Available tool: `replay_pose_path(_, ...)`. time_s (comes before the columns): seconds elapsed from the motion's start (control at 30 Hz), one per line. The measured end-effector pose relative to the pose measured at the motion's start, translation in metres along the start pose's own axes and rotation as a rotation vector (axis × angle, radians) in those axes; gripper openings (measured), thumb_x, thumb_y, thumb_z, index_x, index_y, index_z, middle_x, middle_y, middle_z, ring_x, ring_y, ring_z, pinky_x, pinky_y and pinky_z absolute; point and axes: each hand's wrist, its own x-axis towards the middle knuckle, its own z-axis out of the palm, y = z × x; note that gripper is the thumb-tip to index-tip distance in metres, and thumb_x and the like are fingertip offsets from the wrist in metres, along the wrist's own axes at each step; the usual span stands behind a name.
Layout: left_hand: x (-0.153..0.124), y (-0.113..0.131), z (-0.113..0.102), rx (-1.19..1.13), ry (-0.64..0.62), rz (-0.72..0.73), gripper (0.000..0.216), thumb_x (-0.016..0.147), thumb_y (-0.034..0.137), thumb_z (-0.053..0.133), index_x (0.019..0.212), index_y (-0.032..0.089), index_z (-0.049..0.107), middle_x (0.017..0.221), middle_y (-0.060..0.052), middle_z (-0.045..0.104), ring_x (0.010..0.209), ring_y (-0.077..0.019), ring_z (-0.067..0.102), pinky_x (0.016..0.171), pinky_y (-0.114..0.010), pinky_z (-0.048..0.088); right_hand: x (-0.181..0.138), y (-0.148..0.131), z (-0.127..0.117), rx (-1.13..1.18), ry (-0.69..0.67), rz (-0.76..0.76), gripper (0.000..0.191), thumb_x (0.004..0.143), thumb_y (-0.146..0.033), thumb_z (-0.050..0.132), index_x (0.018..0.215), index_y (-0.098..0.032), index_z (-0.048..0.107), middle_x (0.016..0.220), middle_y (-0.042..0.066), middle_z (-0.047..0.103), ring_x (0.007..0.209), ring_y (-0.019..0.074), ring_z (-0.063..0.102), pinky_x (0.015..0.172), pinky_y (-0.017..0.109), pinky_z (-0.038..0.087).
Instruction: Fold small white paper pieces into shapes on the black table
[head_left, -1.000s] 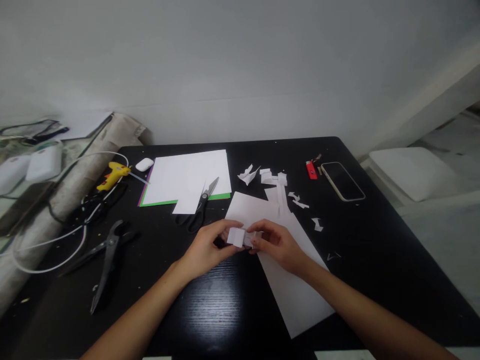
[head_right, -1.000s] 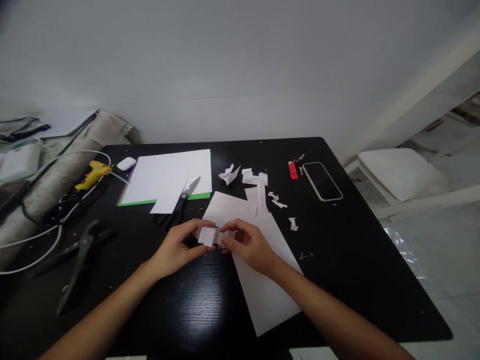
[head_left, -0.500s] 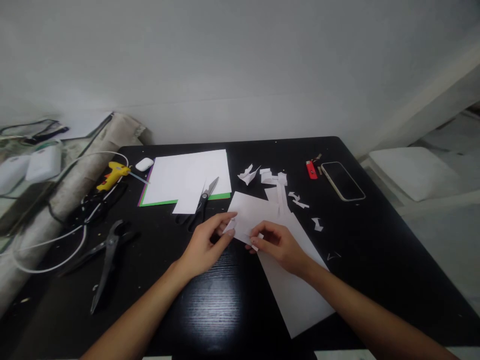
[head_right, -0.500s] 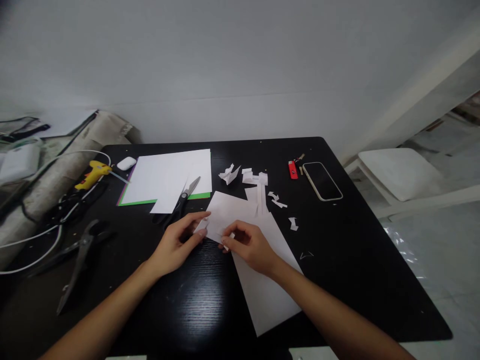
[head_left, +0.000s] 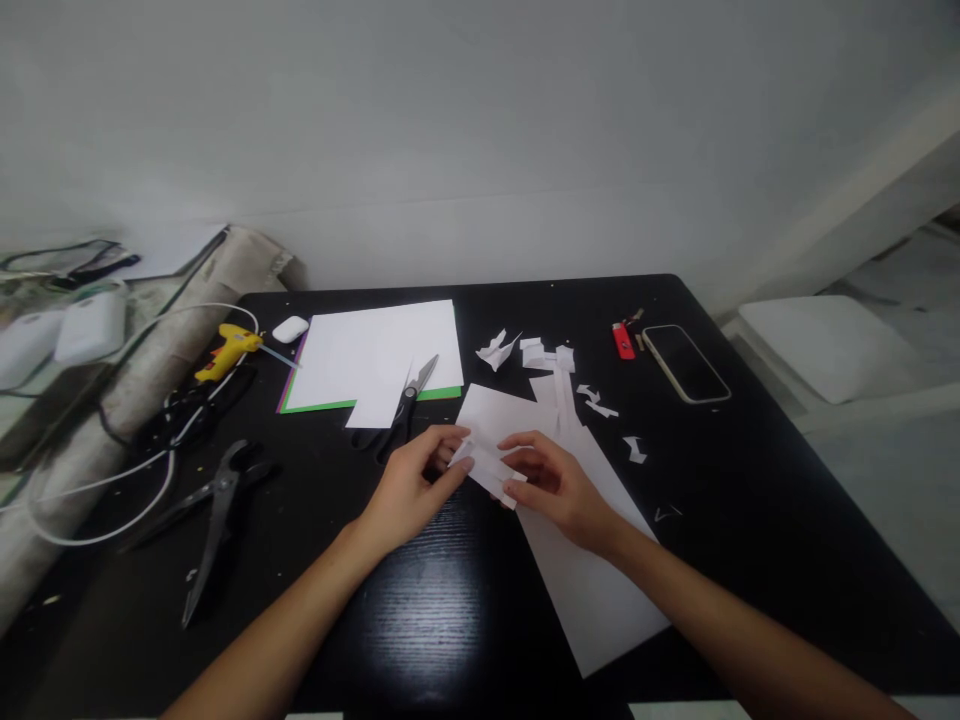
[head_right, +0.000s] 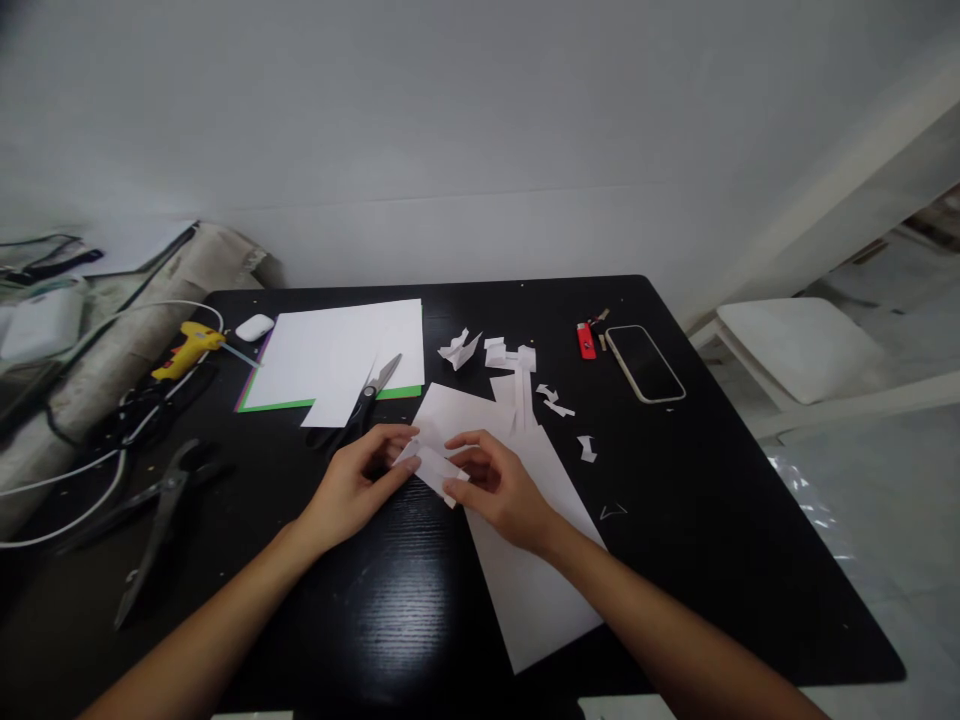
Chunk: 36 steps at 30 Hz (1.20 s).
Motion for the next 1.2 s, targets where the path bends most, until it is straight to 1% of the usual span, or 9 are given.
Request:
replay_pose_path(0.2,0.0,0.004,-0.003,0.185,-0.021,0.073,0.025,0.098,0.036,0.064,0.117,0.02,0.07,0.095,-0.004,0.073,0.081,-0.0178,0.068,0.072,-0.029,0.056,0.0,0.002,0.001,0.059,-0.035,0.0,0.038,0.086,-0.038,0.08,0.115,-0.022,0.062,0.103,0.006,0.072,0.087,0.0187,0.071,0.079,0.034,0.058)
replay_pose_path(0.3,0.0,0.005,-0.004,0.244,-0.023,0.116,0.024,0.099,0.033,0.062,0.118,0.02,0.07,0.099,-0.005,0.074,0.083,-0.0185,0.069,0.071,-0.029,0.056,0.0,0.001,0.001,0.039,-0.025,-0.006,0.036,0.086,-0.038,0.081,0.113,-0.022,0.064,0.102,0.005,0.071,0.085,0.0178,0.07,0.075,0.032,0.058)
replay_pose_path(0.4,0.003,0.003,-0.008,0.326,0.032,0.212,0.025,0.1,0.031,0.061,0.12,0.02,0.069,0.106,-0.008,0.074,0.096,-0.0221,0.069,0.084,-0.035,0.057,0.001,0.0,0.002,0.007,-0.007,-0.015,0.034,0.084,-0.041,0.081,0.108,-0.021,0.067,0.091,0.002,0.066,0.071,0.0139,0.063,0.062,0.027,0.052)
replay_pose_path(0.47,0.006,0.001,-0.014,0.437,0.124,0.257,0.026,0.1,0.031,0.06,0.121,0.019,0.068,0.113,-0.01,0.073,0.109,-0.027,0.067,0.097,-0.043,0.054,0.001,-0.001,0.001,-0.016,0.011,-0.012,0.034,0.084,-0.043,0.081,0.105,-0.021,0.068,0.082,-0.001,0.061,0.062,0.0115,0.056,0.055,0.026,0.047)
replay_pose_path(0.63,0.013,-0.01,-0.032,0.824,0.403,0.06,0.04,0.096,0.025,0.055,0.132,0.011,0.062,0.136,-0.024,0.061,0.127,-0.0429,0.057,0.108,-0.064,0.042,0.0,-0.002,0.0,-0.068,0.007,-0.016,0.032,0.085,-0.044,0.08,0.103,-0.02,0.069,0.074,-0.003,0.057,0.061,0.0119,0.051,0.055,0.026,0.042)
replay_pose_path(0.77,0.015,-0.021,-0.032,0.945,0.366,-0.066,0.05,0.093,0.028,0.058,0.139,0.006,0.055,0.145,-0.03,0.054,0.133,-0.0491,0.052,0.107,-0.067,0.042,0.0,-0.003,0.001,-0.067,-0.004,-0.016,0.029,0.085,-0.043,0.079,0.102,-0.021,0.069,0.074,-0.003,0.057,0.06,0.0117,0.052,0.056,0.027,0.043)
replay_pose_path(0.93,0.015,-0.027,-0.03,0.932,0.333,-0.009,0.042,0.097,0.027,0.054,0.136,0.012,0.056,0.139,-0.024,0.063,0.127,-0.0435,0.06,0.105,-0.061,0.047,0.0,-0.004,0.001,-0.077,0.003,-0.016,0.029,0.085,-0.044,0.079,0.101,-0.021,0.07,0.072,-0.003,0.06,0.059,0.0134,0.055,0.058,0.029,0.046)
replay_pose_path(1.07,0.018,-0.023,-0.035,0.859,0.32,0.029,0.034,0.098,0.024,0.05,0.128,0.01,0.061,0.124,-0.022,0.071,0.115,-0.04,0.066,0.1,-0.056,0.051,0.0,-0.004,-0.002,-0.241,0.151,-0.103,0.021,0.087,-0.041,0.075,0.091,-0.021,0.072,0.063,-0.002,0.059,0.06,0.0164,0.056,0.06,0.031,0.047)
replay_pose_path(1.2,0.018,-0.016,-0.037,0.783,0.36,0.06,0.031,0.099,0.027,0.051,0.122,0.012,0.064,0.117,-0.019,0.072,0.11,-0.0374,0.067,0.099,-0.055,0.051,0.003,-0.002,-0.009,-0.501,0.385,-0.274,0.014,0.09,-0.036,0.071,0.09,-0.022,0.071,0.084,0.007,0.071,0.08,0.024,0.066,0.076,0.04,0.056)
